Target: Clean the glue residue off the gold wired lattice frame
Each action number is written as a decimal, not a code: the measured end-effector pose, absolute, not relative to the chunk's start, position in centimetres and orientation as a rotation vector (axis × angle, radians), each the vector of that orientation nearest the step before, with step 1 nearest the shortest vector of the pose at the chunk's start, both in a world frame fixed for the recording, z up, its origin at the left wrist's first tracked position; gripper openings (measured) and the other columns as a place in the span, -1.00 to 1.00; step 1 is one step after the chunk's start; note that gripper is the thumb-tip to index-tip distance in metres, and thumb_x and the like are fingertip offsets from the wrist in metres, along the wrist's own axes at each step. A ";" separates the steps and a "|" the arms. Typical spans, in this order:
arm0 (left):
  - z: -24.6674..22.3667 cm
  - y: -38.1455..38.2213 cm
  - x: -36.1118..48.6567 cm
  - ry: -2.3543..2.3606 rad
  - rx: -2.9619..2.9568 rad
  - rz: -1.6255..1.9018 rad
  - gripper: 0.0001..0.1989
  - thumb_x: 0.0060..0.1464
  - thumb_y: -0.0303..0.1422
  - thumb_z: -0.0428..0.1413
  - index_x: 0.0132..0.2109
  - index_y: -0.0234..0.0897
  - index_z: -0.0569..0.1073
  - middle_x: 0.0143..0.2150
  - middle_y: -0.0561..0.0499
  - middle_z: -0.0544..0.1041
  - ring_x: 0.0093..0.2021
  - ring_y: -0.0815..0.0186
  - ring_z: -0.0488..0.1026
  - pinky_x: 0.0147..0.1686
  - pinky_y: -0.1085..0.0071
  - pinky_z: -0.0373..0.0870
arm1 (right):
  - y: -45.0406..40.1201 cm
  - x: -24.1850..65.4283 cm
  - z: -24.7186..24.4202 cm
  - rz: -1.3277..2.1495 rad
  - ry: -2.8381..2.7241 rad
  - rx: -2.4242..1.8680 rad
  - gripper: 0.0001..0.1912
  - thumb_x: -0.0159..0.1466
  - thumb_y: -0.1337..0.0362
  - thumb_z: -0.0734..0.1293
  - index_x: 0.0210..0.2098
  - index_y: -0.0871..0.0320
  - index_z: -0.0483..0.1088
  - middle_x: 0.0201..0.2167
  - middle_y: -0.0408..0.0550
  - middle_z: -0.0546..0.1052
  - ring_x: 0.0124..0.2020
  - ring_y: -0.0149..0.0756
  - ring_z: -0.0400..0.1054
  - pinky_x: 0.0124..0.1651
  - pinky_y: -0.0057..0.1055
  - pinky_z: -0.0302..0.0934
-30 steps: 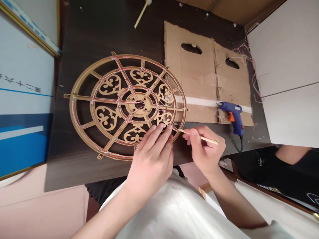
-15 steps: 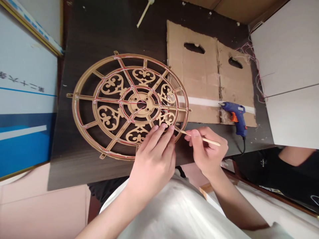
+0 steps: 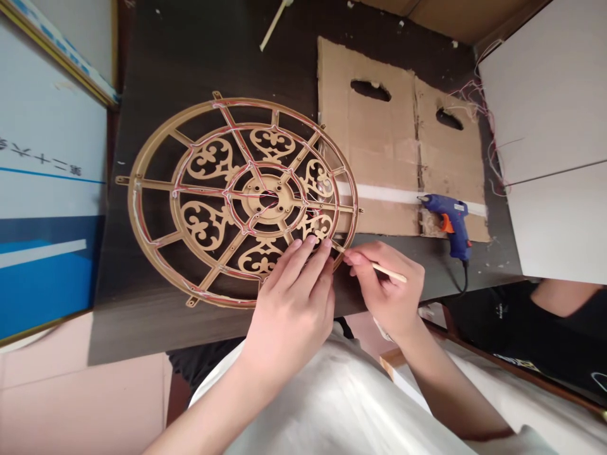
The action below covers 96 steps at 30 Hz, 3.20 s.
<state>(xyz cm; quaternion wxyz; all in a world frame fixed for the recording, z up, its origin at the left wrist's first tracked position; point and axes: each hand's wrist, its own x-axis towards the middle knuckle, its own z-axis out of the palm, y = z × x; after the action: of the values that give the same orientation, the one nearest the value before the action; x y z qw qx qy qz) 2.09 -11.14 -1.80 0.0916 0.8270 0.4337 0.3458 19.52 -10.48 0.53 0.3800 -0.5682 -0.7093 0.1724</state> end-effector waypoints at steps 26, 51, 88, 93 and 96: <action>-1.9 -11.1 2.1 1.270 2.404 1.052 -0.75 0.23 -0.59 0.20 0.03 -0.51 0.63 0.20 -0.18 0.62 0.23 0.03 0.54 0.33 0.06 0.45 | -10.2 19.2 0.2 0.508 -1.790 -1.399 -0.81 0.42 0.46 0.27 -0.21 0.11 0.50 -0.30 -0.12 0.61 -0.27 -0.36 0.51 -0.17 -0.39 0.39; -1.7 -11.3 2.1 1.272 2.419 1.045 -0.81 0.25 -0.58 0.18 -0.03 -0.52 0.63 0.20 -0.19 0.62 0.24 0.02 0.54 0.35 0.06 0.44 | -11.1 19.7 0.3 0.555 -1.587 -1.553 -0.79 0.47 0.31 0.36 -0.24 0.06 0.66 -0.46 -0.17 0.65 -0.53 -0.39 0.51 -0.42 -0.44 0.43; -2.0 -11.4 2.3 1.296 2.434 1.020 -0.69 0.23 -0.60 0.16 0.11 -0.57 0.55 0.22 -0.22 0.60 0.26 0.01 0.51 0.36 0.07 0.42 | -11.4 19.4 1.5 0.171 -1.927 -1.660 -0.86 0.36 0.44 0.38 -0.25 0.08 0.54 -0.52 -0.23 0.53 -0.58 -0.46 0.39 -0.50 -0.51 0.29; -1.8 -11.4 2.2 1.292 2.428 0.988 -0.64 0.22 -0.60 0.16 0.15 -0.52 0.55 0.24 -0.21 0.59 0.27 0.01 0.49 0.38 0.06 0.39 | -11.3 19.5 1.4 0.180 -1.945 -1.652 -0.85 0.38 0.45 0.38 -0.24 0.09 0.55 -0.50 -0.22 0.53 -0.57 -0.46 0.38 -0.49 -0.51 0.28; -1.8 -11.4 2.1 1.279 2.430 0.980 -0.64 0.21 -0.60 0.16 0.15 -0.51 0.57 0.25 -0.22 0.58 0.28 0.00 0.49 0.38 0.05 0.38 | -11.2 19.4 1.6 0.188 -1.954 -1.659 -0.86 0.37 0.45 0.38 -0.25 0.10 0.55 -0.51 -0.22 0.53 -0.56 -0.46 0.40 -0.47 -0.51 0.30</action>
<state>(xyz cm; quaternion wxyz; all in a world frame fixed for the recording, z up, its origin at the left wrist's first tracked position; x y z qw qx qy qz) 2.12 -11.39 -1.85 0.1125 0.8281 0.4359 0.3339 19.38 -11.22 1.57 0.2816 -0.6193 -0.7295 0.0701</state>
